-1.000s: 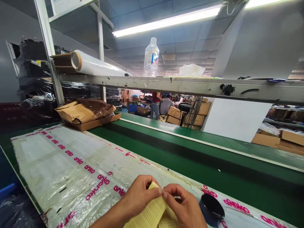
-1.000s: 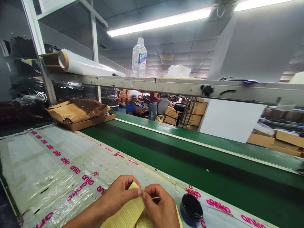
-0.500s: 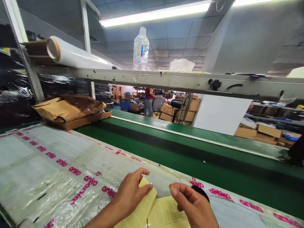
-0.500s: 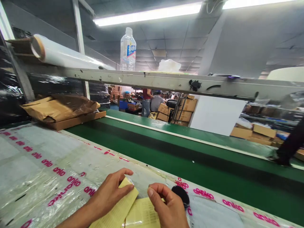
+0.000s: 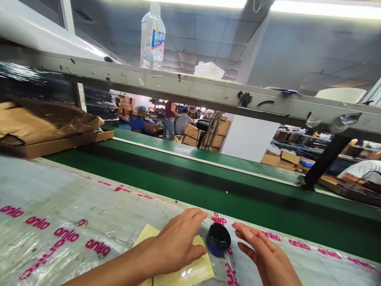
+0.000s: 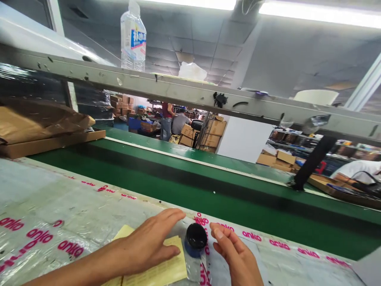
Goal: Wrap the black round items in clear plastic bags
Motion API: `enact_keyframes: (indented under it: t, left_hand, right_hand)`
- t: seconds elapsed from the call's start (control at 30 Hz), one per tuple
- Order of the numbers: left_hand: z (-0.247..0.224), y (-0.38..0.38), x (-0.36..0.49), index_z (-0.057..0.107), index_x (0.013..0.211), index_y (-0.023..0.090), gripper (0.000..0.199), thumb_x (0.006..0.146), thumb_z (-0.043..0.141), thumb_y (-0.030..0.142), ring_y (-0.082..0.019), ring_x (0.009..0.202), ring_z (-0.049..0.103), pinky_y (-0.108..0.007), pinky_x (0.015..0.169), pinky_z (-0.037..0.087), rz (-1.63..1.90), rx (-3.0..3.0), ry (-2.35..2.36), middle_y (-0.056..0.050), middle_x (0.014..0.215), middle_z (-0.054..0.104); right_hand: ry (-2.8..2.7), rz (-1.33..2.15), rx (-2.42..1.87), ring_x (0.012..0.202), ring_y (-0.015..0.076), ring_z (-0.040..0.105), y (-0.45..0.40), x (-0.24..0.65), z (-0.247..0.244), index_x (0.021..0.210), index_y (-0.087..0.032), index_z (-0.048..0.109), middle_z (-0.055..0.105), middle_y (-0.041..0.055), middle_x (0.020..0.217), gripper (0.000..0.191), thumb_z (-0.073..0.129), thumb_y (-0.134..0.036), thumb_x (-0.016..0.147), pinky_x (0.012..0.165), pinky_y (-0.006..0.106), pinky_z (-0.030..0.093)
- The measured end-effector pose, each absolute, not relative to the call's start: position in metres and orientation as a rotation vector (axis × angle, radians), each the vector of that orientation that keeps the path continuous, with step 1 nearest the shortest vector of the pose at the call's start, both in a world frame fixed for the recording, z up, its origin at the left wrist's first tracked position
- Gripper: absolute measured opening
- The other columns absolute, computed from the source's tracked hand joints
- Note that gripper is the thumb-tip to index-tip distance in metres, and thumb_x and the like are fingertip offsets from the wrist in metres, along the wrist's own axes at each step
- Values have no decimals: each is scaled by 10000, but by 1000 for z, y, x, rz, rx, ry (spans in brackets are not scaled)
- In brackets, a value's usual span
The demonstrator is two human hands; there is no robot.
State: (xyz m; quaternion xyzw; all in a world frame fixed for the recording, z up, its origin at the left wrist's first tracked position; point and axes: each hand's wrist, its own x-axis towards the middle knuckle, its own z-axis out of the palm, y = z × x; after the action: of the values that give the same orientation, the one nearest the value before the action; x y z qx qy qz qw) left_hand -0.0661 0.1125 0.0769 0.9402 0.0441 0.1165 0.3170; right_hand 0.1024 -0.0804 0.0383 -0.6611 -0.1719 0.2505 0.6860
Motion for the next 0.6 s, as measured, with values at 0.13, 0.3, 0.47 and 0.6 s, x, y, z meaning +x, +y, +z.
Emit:
enact_keyframes:
  t: [0.13, 0.3, 0.47, 0.6]
  left_hand:
    - [67, 104, -28, 635, 1224, 232, 546, 697, 765, 182, -344, 1245, 580, -459, 1041, 465, 245, 2355, 135, -100, 1316, 655]
    - [50, 93, -9, 671, 1057, 243, 420, 658, 800, 230, -290, 932, 673, -345, 764, 486, 266, 2307, 245, -30, 1021, 723]
    - [45, 79, -12, 621, 1157, 231, 557, 643, 834, 265, -338, 997, 653, -416, 846, 478, 298, 2381, 362, -66, 1093, 693]
    - [54, 68, -8, 661, 1079, 189, 468, 690, 846, 371, -384, 1042, 626, -557, 965, 439, 322, 2595, 417, -101, 1089, 685]
  right_hand:
    - [-384, 634, -1398, 1384, 384, 448, -88, 105, 25, 1057, -239, 805, 678, 98, 1350, 566, 826, -677, 700, 1136, 553, 383]
    - [-367, 645, -1425, 1350, 413, 475, -91, 105, 21, 1029, -244, 811, 693, 100, 1323, 578, 845, -691, 664, 1102, 567, 407]
    - [-341, 596, -1432, 1285, 407, 529, -87, 95, 23, 1005, -232, 808, 734, 109, 1218, 607, 849, -712, 636, 1000, 518, 476]
    - [-354, 620, -1349, 1228, 392, 587, -81, 86, 28, 1038, -226, 789, 748, 116, 1162, 589, 868, -666, 654, 940, 491, 518]
